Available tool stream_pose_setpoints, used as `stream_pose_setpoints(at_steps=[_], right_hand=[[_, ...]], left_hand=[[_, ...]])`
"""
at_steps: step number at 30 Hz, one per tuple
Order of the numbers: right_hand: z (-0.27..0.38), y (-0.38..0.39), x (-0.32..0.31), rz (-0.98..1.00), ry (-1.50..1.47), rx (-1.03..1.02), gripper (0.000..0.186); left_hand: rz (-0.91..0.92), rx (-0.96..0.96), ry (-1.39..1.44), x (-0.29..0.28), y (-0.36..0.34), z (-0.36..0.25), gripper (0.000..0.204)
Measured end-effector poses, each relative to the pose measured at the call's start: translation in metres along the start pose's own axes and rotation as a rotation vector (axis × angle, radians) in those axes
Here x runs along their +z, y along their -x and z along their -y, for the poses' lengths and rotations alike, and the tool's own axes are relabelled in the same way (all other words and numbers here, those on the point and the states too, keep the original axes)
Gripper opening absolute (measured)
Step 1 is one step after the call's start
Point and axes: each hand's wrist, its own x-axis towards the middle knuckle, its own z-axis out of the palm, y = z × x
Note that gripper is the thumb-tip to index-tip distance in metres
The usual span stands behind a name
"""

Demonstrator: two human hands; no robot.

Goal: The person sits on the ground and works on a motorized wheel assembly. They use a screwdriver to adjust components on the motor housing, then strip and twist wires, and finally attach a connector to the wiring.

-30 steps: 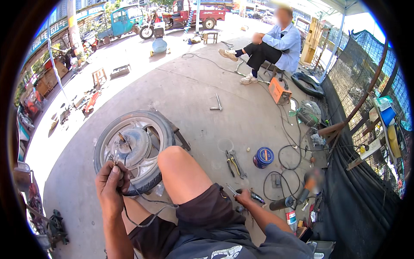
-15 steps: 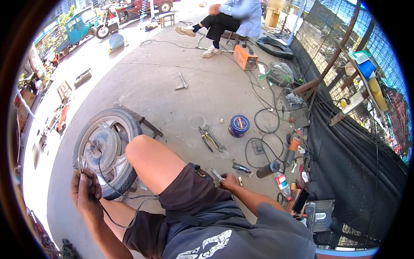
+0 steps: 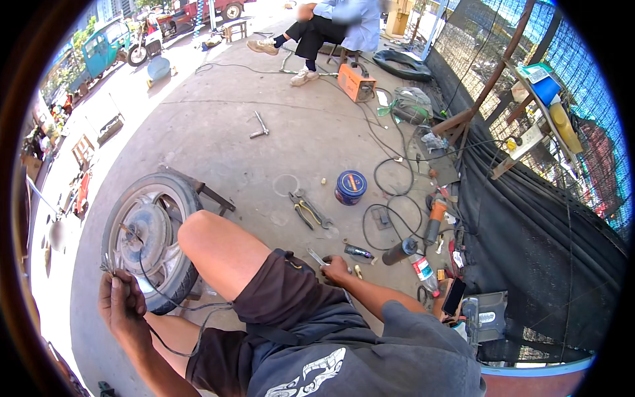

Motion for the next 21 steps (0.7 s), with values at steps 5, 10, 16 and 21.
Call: stream_pose_setpoints(at_steps=[5, 10, 16, 21], right_hand=[[0.015, 0.005, 0.000, -0.005, 0.009, -0.025, 0.036], [0.026, 0.004, 0.004, -0.017, 0.024, -0.064, 0.036], [0.016, -0.028, 0.020, -0.045, 0.163, -0.185, 0.041], [0.022, -0.026, 0.025, -0.032, 0.149, -0.128, 0.046]], left_hand=[[0.019, -0.038, 0.007, -0.005, 0.001, -0.003, 0.023], [0.036, -0.031, 0.015, 0.000, 0.001, -0.005, 0.024], [0.053, -0.023, 0.012, -0.002, 0.000, -0.007, 0.023], [0.043, -0.034, 0.016, -0.003, 0.001, -0.007, 0.021]])
